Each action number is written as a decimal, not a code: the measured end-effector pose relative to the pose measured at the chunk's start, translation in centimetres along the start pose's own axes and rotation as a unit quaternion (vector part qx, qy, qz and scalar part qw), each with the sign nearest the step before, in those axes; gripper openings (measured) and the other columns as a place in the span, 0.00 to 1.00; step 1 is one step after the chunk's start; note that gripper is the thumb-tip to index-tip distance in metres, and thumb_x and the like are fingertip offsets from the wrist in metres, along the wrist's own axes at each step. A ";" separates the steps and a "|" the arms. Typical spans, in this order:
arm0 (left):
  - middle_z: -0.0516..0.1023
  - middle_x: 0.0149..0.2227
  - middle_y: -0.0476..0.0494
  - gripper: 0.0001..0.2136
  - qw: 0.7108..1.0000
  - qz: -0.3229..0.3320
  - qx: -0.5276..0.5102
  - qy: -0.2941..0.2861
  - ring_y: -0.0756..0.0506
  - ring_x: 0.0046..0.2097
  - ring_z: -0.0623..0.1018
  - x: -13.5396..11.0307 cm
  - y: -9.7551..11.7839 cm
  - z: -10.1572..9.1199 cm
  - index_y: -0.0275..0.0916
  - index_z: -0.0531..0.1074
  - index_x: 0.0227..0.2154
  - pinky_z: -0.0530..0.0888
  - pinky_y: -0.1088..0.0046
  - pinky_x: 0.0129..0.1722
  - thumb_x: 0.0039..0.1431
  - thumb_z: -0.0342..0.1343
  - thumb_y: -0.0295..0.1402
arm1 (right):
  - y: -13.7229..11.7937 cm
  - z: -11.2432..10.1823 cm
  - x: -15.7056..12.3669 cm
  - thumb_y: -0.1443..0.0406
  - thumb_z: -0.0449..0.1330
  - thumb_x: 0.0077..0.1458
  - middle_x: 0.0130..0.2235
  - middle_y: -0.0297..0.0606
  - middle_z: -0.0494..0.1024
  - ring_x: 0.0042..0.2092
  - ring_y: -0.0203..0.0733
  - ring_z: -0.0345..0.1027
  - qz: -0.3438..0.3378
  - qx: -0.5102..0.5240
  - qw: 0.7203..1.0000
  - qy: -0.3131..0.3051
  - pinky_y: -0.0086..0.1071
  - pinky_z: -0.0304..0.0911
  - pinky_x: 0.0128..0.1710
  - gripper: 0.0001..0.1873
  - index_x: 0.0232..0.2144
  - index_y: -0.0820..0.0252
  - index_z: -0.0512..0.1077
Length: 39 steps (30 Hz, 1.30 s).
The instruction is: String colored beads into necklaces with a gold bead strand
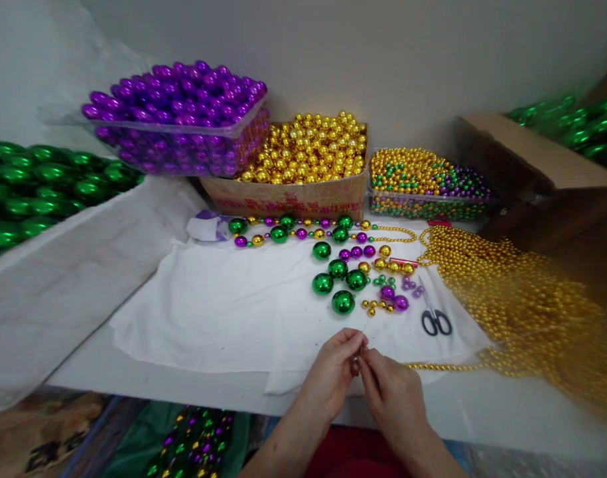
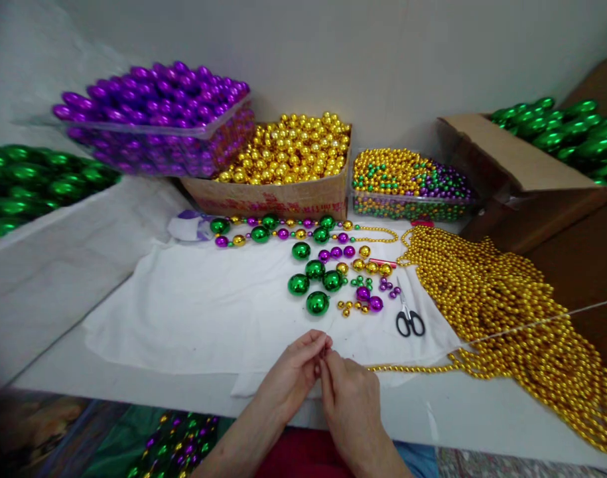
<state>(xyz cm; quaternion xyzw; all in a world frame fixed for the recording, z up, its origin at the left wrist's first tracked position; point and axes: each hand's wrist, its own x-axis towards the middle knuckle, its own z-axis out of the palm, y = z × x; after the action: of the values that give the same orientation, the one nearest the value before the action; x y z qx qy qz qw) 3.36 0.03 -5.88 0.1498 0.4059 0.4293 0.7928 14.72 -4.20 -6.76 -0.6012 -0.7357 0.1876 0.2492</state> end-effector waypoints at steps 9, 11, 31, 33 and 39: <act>0.70 0.24 0.50 0.10 0.978 0.038 0.172 -0.111 0.50 0.32 0.71 -1.0 2.4 1.1 0.36 0.67 0.25 0.64 0.68 0.49 0.58 0.56 0.36 | 7.9 -9.5 4.6 0.61 0.45 0.66 0.37 0.40 0.74 0.41 0.40 0.68 0.175 -0.175 0.969 0.026 0.29 0.60 0.39 0.16 0.34 0.60 0.70; 0.65 0.19 0.55 0.09 0.977 0.018 0.168 -0.133 0.54 0.23 0.64 -1.0 2.3 1.8 0.37 0.66 0.26 0.65 0.65 0.50 0.58 0.56 0.36 | 10.3 -9.4 6.1 0.65 0.49 0.63 0.37 0.44 0.74 0.41 0.45 0.68 0.207 -0.214 0.954 0.014 0.34 0.59 0.39 0.11 0.35 0.63 0.70; 0.59 0.20 0.56 0.11 0.976 -0.042 0.161 -0.142 0.58 0.20 0.49 -1.2 0.4 3.8 0.36 0.63 0.27 0.46 0.83 0.17 0.55 0.58 0.37 | 11.1 -9.7 7.4 0.66 0.58 0.54 0.38 0.49 0.77 0.41 0.51 0.72 0.273 -0.191 0.942 -0.035 0.35 0.60 0.38 0.11 0.41 0.64 0.70; 0.59 0.20 0.56 0.11 0.977 -0.042 0.162 -0.136 0.58 0.20 0.49 -1.4 0.2 3.7 0.36 0.63 0.27 0.44 0.82 0.17 0.55 0.58 0.37 | 11.9 -7.3 7.7 0.69 0.58 0.51 0.40 0.52 0.76 0.42 0.52 0.72 0.282 -0.189 0.940 -0.034 0.36 0.60 0.38 0.13 0.41 0.66 0.70; 0.58 0.21 0.56 0.12 0.989 -0.029 0.121 -0.081 0.59 0.20 0.48 -1.3 0.2 2.2 0.36 0.63 0.27 0.44 0.82 0.18 0.53 0.60 0.36 | 13.8 -6.9 7.2 0.72 0.57 0.48 0.36 0.49 0.76 0.42 0.52 0.71 0.293 -0.095 0.951 0.016 0.38 0.63 0.40 0.13 0.38 0.65 0.72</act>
<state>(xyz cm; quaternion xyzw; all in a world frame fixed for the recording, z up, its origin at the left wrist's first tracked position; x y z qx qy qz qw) 4.56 -0.63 -3.68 0.2673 0.3931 0.3406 0.8111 28.62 5.54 -8.13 -0.8142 -0.5375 0.1719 0.1363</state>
